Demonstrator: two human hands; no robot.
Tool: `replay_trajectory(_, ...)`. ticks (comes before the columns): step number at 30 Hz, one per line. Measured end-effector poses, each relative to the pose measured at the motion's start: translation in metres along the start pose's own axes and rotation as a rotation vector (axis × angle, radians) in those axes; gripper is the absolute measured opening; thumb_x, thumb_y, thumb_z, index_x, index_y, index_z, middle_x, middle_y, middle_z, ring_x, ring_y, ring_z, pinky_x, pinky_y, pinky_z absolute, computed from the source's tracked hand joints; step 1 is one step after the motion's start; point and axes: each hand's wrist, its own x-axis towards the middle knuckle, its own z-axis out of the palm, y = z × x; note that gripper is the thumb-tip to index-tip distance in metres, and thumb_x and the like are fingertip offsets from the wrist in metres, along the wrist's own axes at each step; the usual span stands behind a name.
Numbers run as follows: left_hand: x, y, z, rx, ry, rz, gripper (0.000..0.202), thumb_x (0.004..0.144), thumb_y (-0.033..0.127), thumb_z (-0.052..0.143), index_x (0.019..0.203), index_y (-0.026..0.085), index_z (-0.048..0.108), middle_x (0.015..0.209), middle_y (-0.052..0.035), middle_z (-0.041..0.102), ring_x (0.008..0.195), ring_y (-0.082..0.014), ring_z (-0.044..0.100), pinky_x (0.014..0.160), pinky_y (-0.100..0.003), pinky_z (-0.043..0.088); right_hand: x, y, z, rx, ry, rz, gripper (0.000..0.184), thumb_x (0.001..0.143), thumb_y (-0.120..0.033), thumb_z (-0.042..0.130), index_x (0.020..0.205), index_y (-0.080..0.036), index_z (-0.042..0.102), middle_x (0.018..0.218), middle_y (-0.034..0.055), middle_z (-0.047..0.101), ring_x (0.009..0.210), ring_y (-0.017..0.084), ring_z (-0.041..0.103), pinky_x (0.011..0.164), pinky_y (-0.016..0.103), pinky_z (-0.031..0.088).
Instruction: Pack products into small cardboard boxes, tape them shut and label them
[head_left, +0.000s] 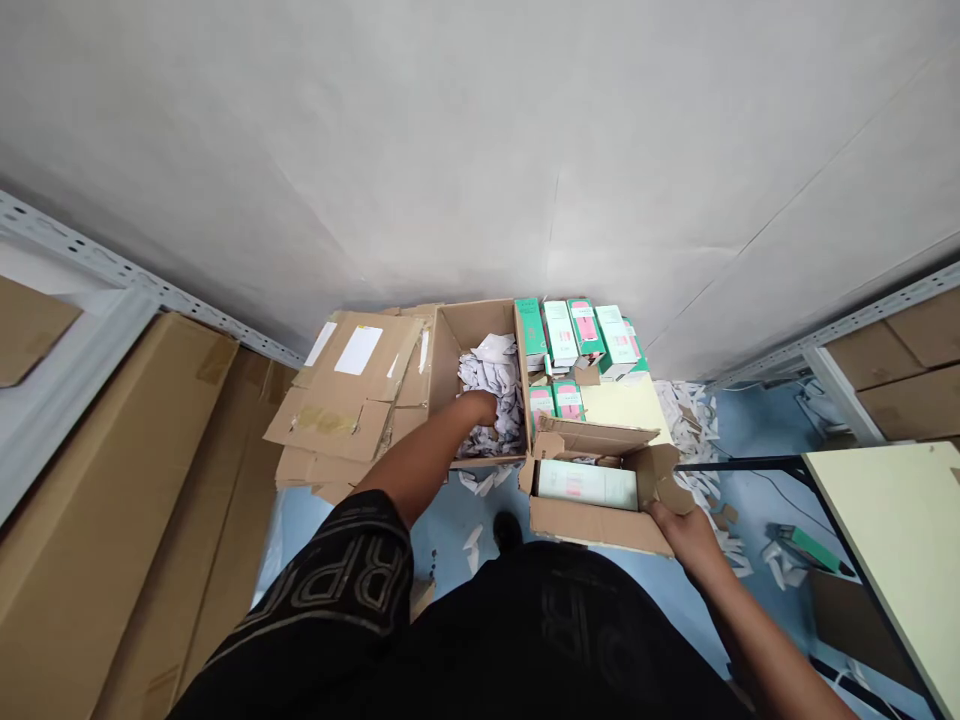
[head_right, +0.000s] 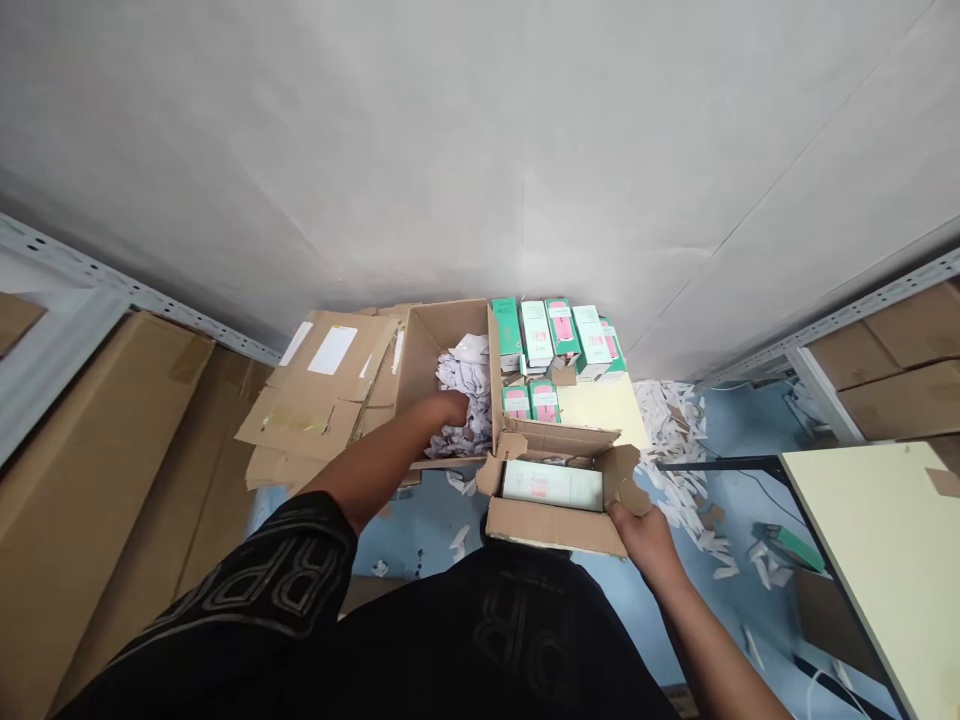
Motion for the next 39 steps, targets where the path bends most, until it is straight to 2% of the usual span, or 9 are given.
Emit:
replay_trajectory(3, -0.031, -0.012, -0.017, 0.032, 0.111, -0.064, 0.047, 0.083, 0.023, 0.073, 0.129, 0.014, 0.064, 0.120, -0.0198, 0.070, 0.114, -0.0347, 0.065, 0.094, -0.039, 0.052, 0.009, 0.000, -0.004, -0.031, -0.025, 0.007, 0.034, 0.072, -0.048, 0.063, 0.088, -0.020, 0.073, 0.091, 0.0115, 0.079, 0.097, 0.035, 0.072, 0.076, 0.039, 0.055)
replay_trajectory(9, -0.096, -0.023, -0.017, -0.149, 0.483, -0.093, 0.041, 0.090, 0.029, 0.061, 0.131, 0.022, 0.063, 0.111, -0.0106, 0.074, 0.099, -0.0254, 0.068, 0.085, -0.031, 0.048, 0.025, -0.005, -0.006, -0.086, -0.070, 0.007, 0.032, 0.071, -0.048, 0.061, 0.085, -0.021, 0.072, 0.094, 0.0119, 0.079, 0.092, 0.034, 0.073, 0.072, 0.040, 0.055)
replay_trajectory(17, -0.140, 0.009, -0.006, -0.731, 0.780, 0.099, 0.041, 0.089, 0.039, 0.066, 0.126, 0.021, 0.063, 0.097, -0.0024, 0.074, 0.085, -0.0181, 0.069, 0.076, -0.026, 0.051, 0.020, -0.007, -0.005, -0.093, 0.035, -0.020, 0.027, 0.070, -0.046, 0.064, 0.076, -0.021, 0.071, 0.083, 0.0110, 0.078, 0.083, 0.036, 0.073, 0.066, 0.041, 0.052)
replay_trajectory(21, -0.156, 0.060, 0.020, -0.825, 0.525, 0.435, 0.049, 0.084, 0.043, 0.075, 0.127, 0.023, 0.062, 0.107, -0.0030, 0.075, 0.091, -0.0195, 0.071, 0.077, -0.027, 0.055, 0.006, -0.008, 0.000, -0.063, 0.079, 0.008, 0.031, 0.068, -0.049, 0.065, 0.080, -0.021, 0.071, 0.084, 0.0103, 0.077, 0.085, 0.036, 0.072, 0.067, 0.042, 0.053)
replay_trajectory(28, -0.138, 0.115, 0.044, -0.225, 0.427, 0.784, 0.053, 0.081, 0.040, 0.081, 0.129, 0.022, 0.066, 0.147, -0.0133, 0.059, 0.142, -0.0358, 0.046, 0.118, -0.056, 0.035, -0.018, 0.005, 0.002, -0.039, 0.180, 0.028, 0.025, 0.070, -0.046, 0.062, 0.074, -0.022, 0.069, 0.076, 0.0102, 0.075, 0.079, 0.034, 0.071, 0.066, 0.041, 0.052)
replay_trajectory(32, -0.138, 0.123, 0.043, -0.135, 0.554, 0.810, 0.051, 0.085, 0.032, 0.075, 0.134, 0.023, 0.062, 0.154, -0.0118, 0.052, 0.149, -0.0353, 0.037, 0.122, -0.058, 0.029, -0.020, 0.030, -0.015, 0.059, 0.230, 0.076, 0.027, 0.069, -0.045, 0.061, 0.076, -0.021, 0.070, 0.079, 0.0096, 0.076, 0.079, 0.032, 0.071, 0.065, 0.039, 0.053)
replay_trajectory(35, -0.137, 0.141, 0.052, -0.302, 0.671, 0.719, 0.053, 0.086, 0.028, 0.071, 0.137, 0.023, 0.057, 0.154, -0.0129, 0.050, 0.148, -0.0336, 0.038, 0.122, -0.055, 0.032, -0.020, 0.050, -0.035, 0.161, 0.250, 0.111, 0.029, 0.069, -0.044, 0.060, 0.081, -0.020, 0.070, 0.085, 0.0094, 0.078, 0.080, 0.029, 0.071, 0.067, 0.037, 0.053)
replay_trajectory(37, -0.132, 0.163, 0.061, -0.515, 0.605, 0.600, 0.062, 0.086, 0.030, 0.069, 0.144, 0.022, 0.050, 0.153, -0.0149, 0.049, 0.142, -0.0317, 0.047, 0.114, -0.049, 0.044, -0.021, 0.062, -0.053, 0.242, 0.264, 0.116, 0.031, 0.070, -0.041, 0.059, 0.087, -0.018, 0.071, 0.092, 0.0101, 0.079, 0.083, 0.028, 0.072, 0.069, 0.035, 0.054)
replay_trajectory(39, -0.124, 0.192, 0.069, -0.682, 0.400, 0.505, 0.060, 0.089, 0.036, 0.065, 0.144, 0.020, 0.048, 0.143, -0.0146, 0.058, 0.131, -0.0290, 0.058, 0.102, -0.043, 0.053, -0.022, 0.075, -0.074, 0.307, 0.279, 0.115, 0.033, 0.071, -0.039, 0.059, 0.093, -0.017, 0.071, 0.095, 0.0108, 0.079, 0.087, 0.028, 0.073, 0.071, 0.034, 0.055)
